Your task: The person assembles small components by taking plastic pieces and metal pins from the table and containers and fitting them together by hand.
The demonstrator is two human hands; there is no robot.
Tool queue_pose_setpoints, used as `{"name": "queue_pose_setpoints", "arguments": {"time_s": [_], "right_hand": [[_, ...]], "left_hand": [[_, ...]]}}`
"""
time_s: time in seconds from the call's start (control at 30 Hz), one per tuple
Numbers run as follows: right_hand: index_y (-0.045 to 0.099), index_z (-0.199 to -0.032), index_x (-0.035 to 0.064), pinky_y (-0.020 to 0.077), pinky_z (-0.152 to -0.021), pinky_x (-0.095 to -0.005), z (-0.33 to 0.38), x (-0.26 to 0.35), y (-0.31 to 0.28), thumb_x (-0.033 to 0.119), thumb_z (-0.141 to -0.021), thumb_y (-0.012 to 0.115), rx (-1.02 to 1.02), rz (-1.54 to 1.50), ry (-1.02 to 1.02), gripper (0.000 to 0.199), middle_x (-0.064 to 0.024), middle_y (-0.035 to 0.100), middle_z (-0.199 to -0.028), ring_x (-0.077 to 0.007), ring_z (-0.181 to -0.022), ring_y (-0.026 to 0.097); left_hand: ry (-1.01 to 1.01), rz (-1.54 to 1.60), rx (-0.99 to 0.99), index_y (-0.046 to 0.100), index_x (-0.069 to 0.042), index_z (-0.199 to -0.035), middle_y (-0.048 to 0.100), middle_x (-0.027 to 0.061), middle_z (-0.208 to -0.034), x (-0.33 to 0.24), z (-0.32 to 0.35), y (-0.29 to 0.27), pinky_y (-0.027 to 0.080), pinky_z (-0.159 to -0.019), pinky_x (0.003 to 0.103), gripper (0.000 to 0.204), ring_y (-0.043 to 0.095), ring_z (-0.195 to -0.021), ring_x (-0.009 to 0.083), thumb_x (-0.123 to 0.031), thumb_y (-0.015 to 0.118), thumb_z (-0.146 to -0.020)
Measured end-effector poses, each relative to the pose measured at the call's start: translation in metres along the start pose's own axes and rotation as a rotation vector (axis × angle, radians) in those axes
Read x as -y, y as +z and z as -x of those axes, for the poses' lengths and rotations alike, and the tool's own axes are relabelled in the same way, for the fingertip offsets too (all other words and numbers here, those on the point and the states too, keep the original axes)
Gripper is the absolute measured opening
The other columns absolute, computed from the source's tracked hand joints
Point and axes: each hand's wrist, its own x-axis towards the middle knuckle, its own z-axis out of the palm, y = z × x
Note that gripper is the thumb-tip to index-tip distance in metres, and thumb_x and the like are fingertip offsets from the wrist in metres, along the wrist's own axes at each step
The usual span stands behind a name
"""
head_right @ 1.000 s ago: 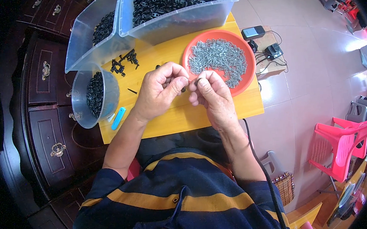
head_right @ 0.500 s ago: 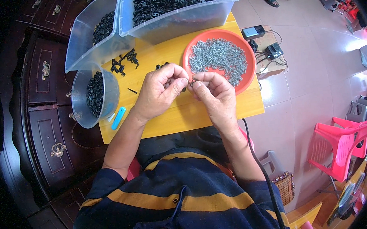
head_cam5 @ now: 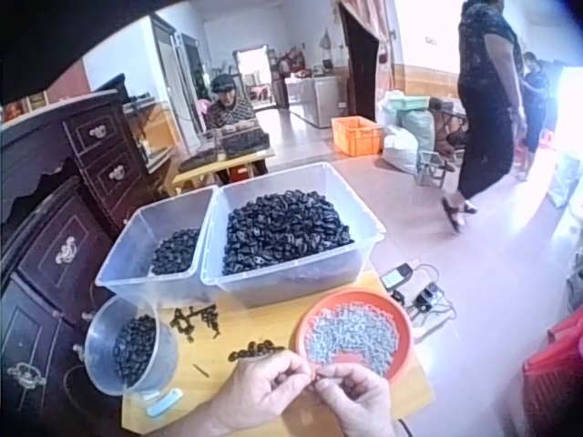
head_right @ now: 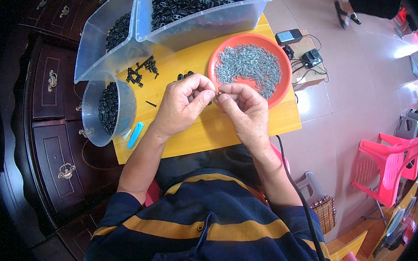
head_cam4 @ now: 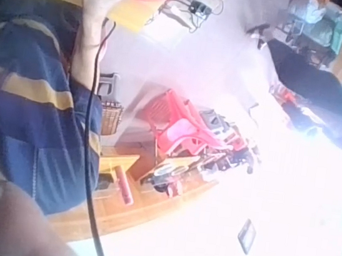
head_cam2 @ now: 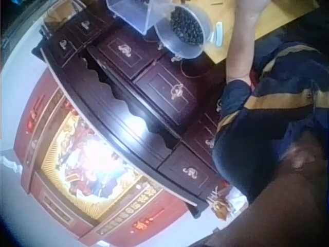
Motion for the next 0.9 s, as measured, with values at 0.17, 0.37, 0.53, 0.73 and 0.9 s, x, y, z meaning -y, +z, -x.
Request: {"name": "queue_pose_setpoints", "arguments": {"time_s": [0.17, 0.37, 0.53, 0.73, 0.9], "right_hand": [[0.066, -0.113, -0.0033, 0.0534, -0.079, -0.0222, 0.0, -0.001, 0.0, 0.001, -0.098, 0.065, -0.008, 0.012, -0.003, 0.016, -0.0036, 0.071, -0.099, -0.0097, -0.091, 0.069], [0.066, -0.113, -0.0026, 0.0536, -0.079, -0.0222, 0.001, -0.004, 0.0, 0.0, -0.097, 0.065, -0.004, 0.05, -0.02, 0.016, -0.0029, 0.071, -0.098, -0.0091, -0.091, 0.068], [0.066, -0.113, -0.0026, 0.0534, -0.078, -0.022, 0.001, -0.002, 0.002, 0.001, -0.098, 0.065, -0.014, 0.026, -0.014, 0.016, -0.0038, 0.071, -0.099, -0.0092, -0.088, 0.068], [0.067, -0.113, -0.0008, 0.0524, -0.075, -0.0221, -0.001, 0.003, -0.002, 0.004, -0.098, 0.066, -0.015, -0.056, -0.042, 0.016, -0.0038, 0.072, -0.099, -0.009, -0.088, 0.068], [0.067, -0.113, 0.0003, 0.0523, -0.075, -0.0226, -0.002, 0.005, -0.004, 0.005, -0.097, 0.067, -0.081, -0.037, -0.057, 0.016, -0.0037, 0.071, -0.099, -0.0081, -0.088, 0.067]], "left_hand": [[0.028, 0.015, -0.042, 0.065, -0.002, -0.092, 0.062, -0.0013, -0.072, 0.006, 0.002, 0.004, 0.042, -0.055, 0.023, 0.006, 0.051, -0.061, 0.004, -0.007, 0.066, -0.095], [0.03, -0.033, -0.05, 0.065, -0.002, -0.09, 0.061, -0.0015, -0.071, 0.007, 0.002, 0.006, 0.042, -0.055, 0.023, 0.005, 0.051, -0.06, 0.0037, -0.006, 0.067, -0.093], [-0.036, 0.044, -0.007, 0.066, -0.002, -0.094, 0.062, -0.0042, -0.075, 0.006, 0.003, 0.002, 0.043, -0.058, 0.021, 0.004, 0.051, -0.064, 0.0014, -0.006, 0.067, -0.094], [-0.111, 0.157, -0.035, 0.069, -0.001, -0.101, 0.064, -0.0068, -0.083, 0.02, 0.007, -0.007, 0.044, -0.063, 0.018, 0.009, 0.052, -0.07, -0.001, -0.005, 0.069, -0.093], [0.09, -0.44, -0.01, 0.07, -0.005, -0.102, 0.066, 0.0048, -0.08, 0.041, 0.015, -0.01, 0.051, -0.062, 0.027, 0.013, 0.063, -0.065, 0.0146, -0.005, 0.07, -0.089]]}}
